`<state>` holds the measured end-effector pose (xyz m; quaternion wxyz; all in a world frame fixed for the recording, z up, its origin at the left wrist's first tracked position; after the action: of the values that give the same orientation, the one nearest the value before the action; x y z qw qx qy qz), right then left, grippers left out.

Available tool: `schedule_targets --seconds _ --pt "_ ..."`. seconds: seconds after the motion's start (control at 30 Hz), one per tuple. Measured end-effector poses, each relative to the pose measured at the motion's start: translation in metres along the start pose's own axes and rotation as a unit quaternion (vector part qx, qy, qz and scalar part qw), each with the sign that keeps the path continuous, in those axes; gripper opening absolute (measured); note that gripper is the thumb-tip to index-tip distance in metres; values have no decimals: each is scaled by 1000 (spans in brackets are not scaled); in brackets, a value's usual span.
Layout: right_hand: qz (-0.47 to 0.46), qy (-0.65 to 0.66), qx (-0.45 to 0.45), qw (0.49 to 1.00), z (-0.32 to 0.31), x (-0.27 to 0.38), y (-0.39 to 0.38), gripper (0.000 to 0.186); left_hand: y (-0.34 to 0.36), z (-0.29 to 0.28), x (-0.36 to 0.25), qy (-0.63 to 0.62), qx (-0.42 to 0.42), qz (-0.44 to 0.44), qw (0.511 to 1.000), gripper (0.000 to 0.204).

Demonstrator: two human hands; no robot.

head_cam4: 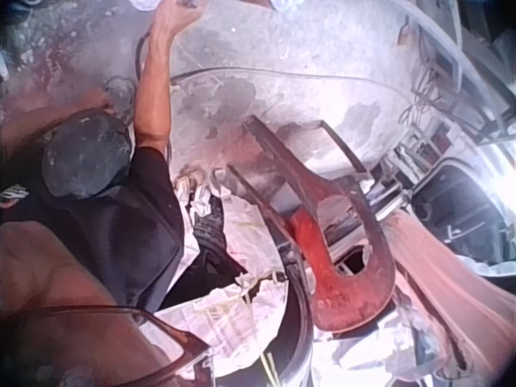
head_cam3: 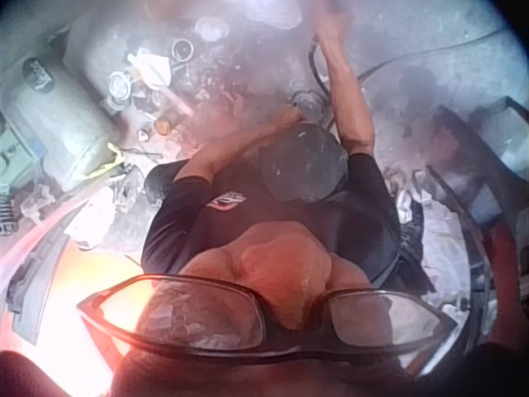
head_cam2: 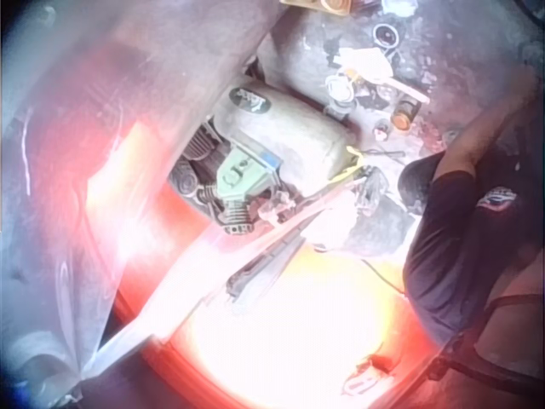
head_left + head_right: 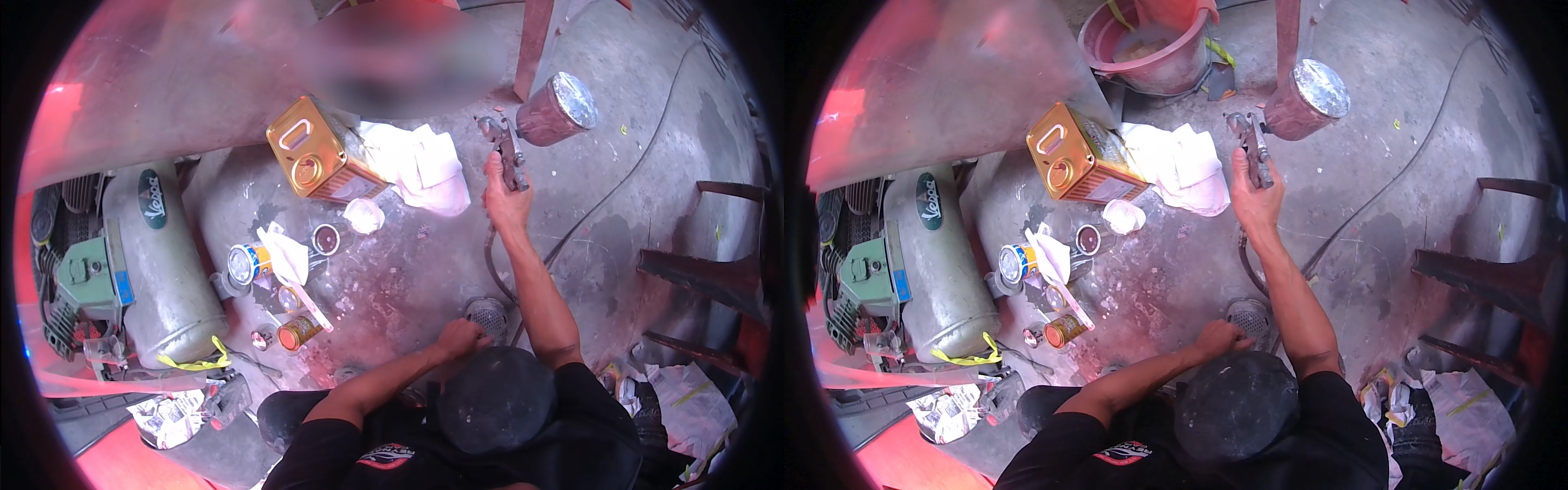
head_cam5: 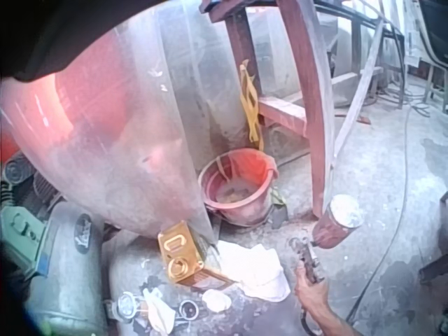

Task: The person sits on the floor and pours a liquid from a large can into a smaller metal cup. They then use a flat stick to stir the contents of the cup thoroughly.

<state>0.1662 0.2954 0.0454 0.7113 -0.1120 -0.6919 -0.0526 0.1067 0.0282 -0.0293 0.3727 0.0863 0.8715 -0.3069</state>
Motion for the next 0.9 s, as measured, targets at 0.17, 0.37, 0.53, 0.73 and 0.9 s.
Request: schedule_targets --seconds 0.17,0.37,0.53,0.73,0.9 --pt "52 15 46 997 0 13 -9 53 0 0 0 10 5 -1 1000 40" --pt "86 23 68 994 -1 22 -9 53 1 -6 -4 38 51 -25 998 33" --pt "8 6 8 1000 0 -1 -1 51 1 -3 -2 39 45 -28 998 33" --pt "11 15 -7 1000 -4 2 -4 52 1 -3 -2 36 45 -26 998 33" --pt "97 29 68 993 -7 25 -6 55 1 -4 -2 35 45 -28 998 34"
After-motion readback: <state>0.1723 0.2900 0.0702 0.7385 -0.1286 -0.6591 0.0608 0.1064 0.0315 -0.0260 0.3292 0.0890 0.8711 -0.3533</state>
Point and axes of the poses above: each hand's wrist, its own y-axis towards the middle knuckle, its own z-axis out of the palm, x = y × z, the point moved 1 cm from there along y, towards the middle knuckle, and after that the axes turned 8 degrees about y, right-handed, at the moved point
